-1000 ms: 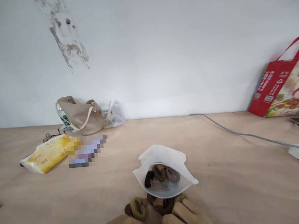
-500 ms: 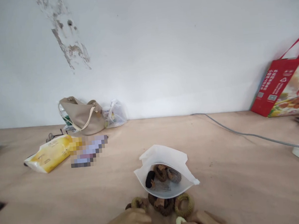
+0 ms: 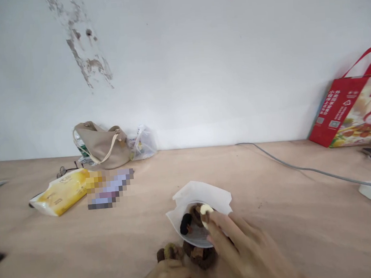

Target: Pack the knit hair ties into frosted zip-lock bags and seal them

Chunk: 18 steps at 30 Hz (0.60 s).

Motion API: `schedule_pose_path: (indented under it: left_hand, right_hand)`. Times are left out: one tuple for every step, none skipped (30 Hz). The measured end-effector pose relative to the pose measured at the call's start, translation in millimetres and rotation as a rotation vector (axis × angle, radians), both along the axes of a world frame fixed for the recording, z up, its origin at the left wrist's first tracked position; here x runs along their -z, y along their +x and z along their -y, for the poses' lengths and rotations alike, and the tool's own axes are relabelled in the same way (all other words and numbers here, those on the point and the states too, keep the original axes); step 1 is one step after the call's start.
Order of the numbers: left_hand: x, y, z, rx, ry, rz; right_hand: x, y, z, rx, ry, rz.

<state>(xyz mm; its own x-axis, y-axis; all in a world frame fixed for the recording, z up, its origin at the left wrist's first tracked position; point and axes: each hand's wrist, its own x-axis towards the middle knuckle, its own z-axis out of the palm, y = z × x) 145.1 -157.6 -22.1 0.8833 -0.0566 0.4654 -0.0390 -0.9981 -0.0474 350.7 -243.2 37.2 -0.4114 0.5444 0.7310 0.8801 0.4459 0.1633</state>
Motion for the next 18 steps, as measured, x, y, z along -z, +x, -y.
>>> schedule_pose_path:
  left_hand:
    - [6.4,0,-2,0.011,0.008,-0.032]
    - [12.8,0,-3,0.023,0.016,-0.061]
    - [18.9,1,-5,0.033,0.018,-0.082]
    - [24.4,2,-6,0.042,0.017,-0.093]
    - [28.9,3,-6,0.049,0.014,-0.097]
    - [32.3,4,-7,0.055,0.008,-0.093]
    - [34.6,6,-7,0.059,0.001,-0.088]
    - [35.9,7,-6,0.064,-0.006,-0.081]
    - [36.3,7,-6,0.067,-0.012,-0.075]
    - [35.8,8,-6,0.067,-0.016,-0.069]
    - [34.6,8,-5,0.062,-0.018,-0.064]
    - [32.8,7,-5,0.055,-0.016,-0.059]
    - [30.3,6,-4,0.047,-0.013,-0.054]
    - [27.1,5,-4,0.035,-0.014,-0.049]
    - [23.2,4,-3,0.018,-0.012,-0.034]
    - [18.4,3,-2,0.0,-0.003,-0.009]
    - [13.0,3,0,-0.015,0.008,0.029]
    - [7.1,2,1,-0.026,0.017,0.075]
  right_hand:
    - [-2.9,-3,-5,0.023,0.038,0.027]
    - [-4.7,-6,-9,0.031,0.071,0.053]
    - [-5.7,-9,-13,0.025,0.093,0.075]
    - [-6.1,-12,-16,0.005,0.106,0.1]
    - [-6.0,-14,-19,-0.01,0.12,0.118]
    - [-5.5,-17,-22,-0.014,0.127,0.128]
    - [-4.7,-19,-26,-0.001,0.127,0.127]
    - [-3.6,-21,-29,0.023,0.118,0.118]
    - [-2.4,-22,-32,0.051,0.103,0.108]
    - [-1.1,-24,-34,0.072,0.094,0.096]
    - [0.3,-25,-34,0.078,0.095,0.076]
    - [1.7,-25,-32,0.059,0.106,0.055]
    - [3.4,-25,-29,0.021,0.108,0.038]
    - [5.6,-25,-23,-0.027,0.086,0.018]
    - [8.6,-25,-16,-0.08,0.032,-0.004]
    - [12.3,-24,-9,-0.131,-0.045,-0.019]
    - [16.9,-23,-1,-0.172,-0.127,-0.03]
    - [22.0,-23,7,-0.207,-0.192,-0.033]
